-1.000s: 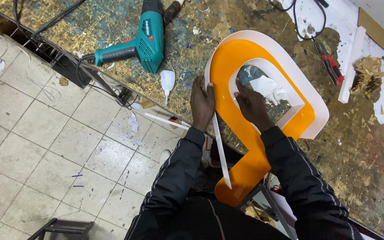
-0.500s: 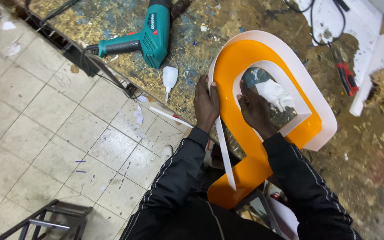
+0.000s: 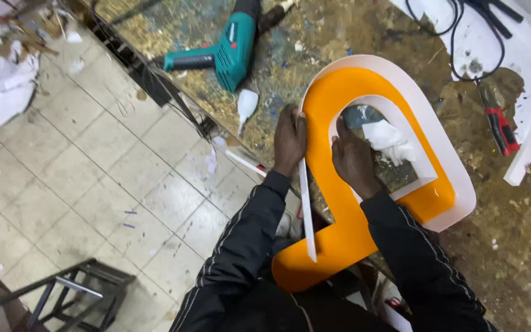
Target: The person applies glue to the edges of a large orange letter Q and presses white trim pieces along the edges to secure them. The person repeatedly applies glue and presses the trim into place along the curved and straight edges of the letter.
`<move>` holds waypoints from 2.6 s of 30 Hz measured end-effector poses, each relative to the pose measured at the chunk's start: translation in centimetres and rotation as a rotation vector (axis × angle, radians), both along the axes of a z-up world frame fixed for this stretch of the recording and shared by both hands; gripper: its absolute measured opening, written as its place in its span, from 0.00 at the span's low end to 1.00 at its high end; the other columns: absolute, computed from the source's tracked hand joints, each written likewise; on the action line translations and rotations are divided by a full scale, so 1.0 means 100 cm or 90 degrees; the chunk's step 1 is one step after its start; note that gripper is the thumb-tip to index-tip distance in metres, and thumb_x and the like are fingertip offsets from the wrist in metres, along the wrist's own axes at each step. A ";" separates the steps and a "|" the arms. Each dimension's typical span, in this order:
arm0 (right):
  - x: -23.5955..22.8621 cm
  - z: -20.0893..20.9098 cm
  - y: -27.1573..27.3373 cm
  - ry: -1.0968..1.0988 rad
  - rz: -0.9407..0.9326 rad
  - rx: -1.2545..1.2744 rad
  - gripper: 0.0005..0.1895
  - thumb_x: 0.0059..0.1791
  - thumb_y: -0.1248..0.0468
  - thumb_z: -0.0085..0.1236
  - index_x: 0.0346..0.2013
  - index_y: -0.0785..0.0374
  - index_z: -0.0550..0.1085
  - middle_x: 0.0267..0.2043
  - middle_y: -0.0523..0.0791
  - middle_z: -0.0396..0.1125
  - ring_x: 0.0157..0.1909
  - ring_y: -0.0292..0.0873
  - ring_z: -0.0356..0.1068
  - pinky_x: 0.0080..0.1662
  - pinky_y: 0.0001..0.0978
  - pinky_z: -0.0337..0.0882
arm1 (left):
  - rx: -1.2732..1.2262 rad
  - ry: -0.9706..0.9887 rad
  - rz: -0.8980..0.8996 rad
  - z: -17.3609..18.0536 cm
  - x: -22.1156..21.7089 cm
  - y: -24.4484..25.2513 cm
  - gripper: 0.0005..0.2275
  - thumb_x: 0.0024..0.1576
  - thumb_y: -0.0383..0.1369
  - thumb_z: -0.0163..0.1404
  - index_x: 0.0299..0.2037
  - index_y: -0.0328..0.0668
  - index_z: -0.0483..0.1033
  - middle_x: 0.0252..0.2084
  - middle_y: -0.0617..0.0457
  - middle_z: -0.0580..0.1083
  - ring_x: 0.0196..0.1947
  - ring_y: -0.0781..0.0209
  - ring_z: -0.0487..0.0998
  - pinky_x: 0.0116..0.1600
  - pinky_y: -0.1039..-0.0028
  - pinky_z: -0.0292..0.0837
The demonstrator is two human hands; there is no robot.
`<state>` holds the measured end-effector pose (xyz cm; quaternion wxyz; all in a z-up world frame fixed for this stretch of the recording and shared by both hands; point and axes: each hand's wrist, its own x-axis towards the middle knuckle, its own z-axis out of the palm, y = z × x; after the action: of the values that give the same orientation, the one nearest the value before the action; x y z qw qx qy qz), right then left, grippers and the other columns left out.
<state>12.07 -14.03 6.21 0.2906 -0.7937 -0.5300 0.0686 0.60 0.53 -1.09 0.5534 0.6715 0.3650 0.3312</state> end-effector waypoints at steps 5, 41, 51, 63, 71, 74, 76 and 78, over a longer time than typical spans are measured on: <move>0.010 -0.028 -0.009 0.012 -0.047 -0.006 0.29 0.66 0.63 0.48 0.82 0.70 0.66 0.49 0.71 0.76 0.40 0.81 0.75 0.36 0.68 0.73 | -0.049 0.026 -0.018 -0.005 0.007 -0.008 0.27 0.76 0.54 0.37 0.70 0.38 0.67 0.60 0.31 0.74 0.60 0.20 0.80 0.57 0.31 0.79; 0.021 0.034 0.112 0.454 0.147 0.171 0.46 0.56 0.23 0.47 0.79 0.46 0.61 0.68 0.43 0.66 0.65 0.44 0.75 0.56 0.43 0.79 | -0.044 -0.068 -0.047 -0.008 -0.001 0.011 0.18 0.73 0.49 0.39 0.58 0.46 0.69 0.45 0.45 0.77 0.44 0.45 0.80 0.47 0.56 0.71; 0.052 0.027 0.026 0.179 0.007 0.199 0.30 0.65 0.44 0.53 0.74 0.61 0.74 0.75 0.53 0.70 0.77 0.58 0.68 0.73 0.57 0.66 | -0.053 -0.126 -0.091 0.000 -0.010 0.008 0.24 0.73 0.56 0.40 0.64 0.44 0.67 0.58 0.43 0.74 0.55 0.46 0.80 0.54 0.53 0.77; 0.077 -0.011 0.065 0.280 0.001 0.149 0.19 0.53 0.63 0.82 0.56 0.61 0.84 0.43 0.59 0.67 0.47 0.65 0.76 0.51 0.56 0.76 | -0.063 -0.107 -0.007 -0.026 0.000 0.016 0.16 0.76 0.44 0.52 0.61 0.42 0.66 0.51 0.43 0.76 0.60 0.41 0.81 0.66 0.49 0.74; 0.068 -0.023 0.065 0.267 -0.024 0.153 0.28 0.57 0.60 0.77 0.71 0.60 0.77 0.43 0.59 0.68 0.44 0.59 0.75 0.49 0.50 0.72 | -0.087 -0.105 0.025 -0.020 0.000 0.014 0.13 0.75 0.41 0.54 0.58 0.42 0.67 0.49 0.46 0.77 0.57 0.51 0.81 0.66 0.55 0.74; 0.067 -0.021 0.065 0.259 -0.011 0.176 0.30 0.59 0.57 0.75 0.75 0.60 0.75 0.45 0.61 0.69 0.47 0.62 0.75 0.51 0.51 0.72 | -0.097 -0.115 0.035 -0.018 0.002 0.015 0.13 0.75 0.41 0.55 0.56 0.43 0.67 0.48 0.49 0.76 0.56 0.54 0.80 0.65 0.56 0.74; 0.067 -0.023 0.066 0.269 0.000 0.190 0.29 0.60 0.57 0.73 0.75 0.60 0.75 0.44 0.60 0.69 0.46 0.61 0.75 0.50 0.51 0.72 | -0.098 -0.118 0.040 -0.019 0.002 0.015 0.13 0.74 0.40 0.55 0.56 0.43 0.67 0.47 0.48 0.75 0.55 0.54 0.79 0.65 0.55 0.74; 0.071 -0.027 0.069 0.245 0.002 0.190 0.28 0.59 0.60 0.75 0.73 0.59 0.76 0.43 0.61 0.69 0.46 0.61 0.75 0.49 0.52 0.72 | -0.092 -0.115 0.048 -0.021 0.003 0.015 0.12 0.74 0.41 0.56 0.54 0.44 0.67 0.45 0.52 0.73 0.53 0.56 0.78 0.63 0.55 0.74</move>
<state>19.21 -7.13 3.48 0.5000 -0.7137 -0.4702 0.1396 0.86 2.08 -3.23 0.6184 0.5831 0.3613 0.3834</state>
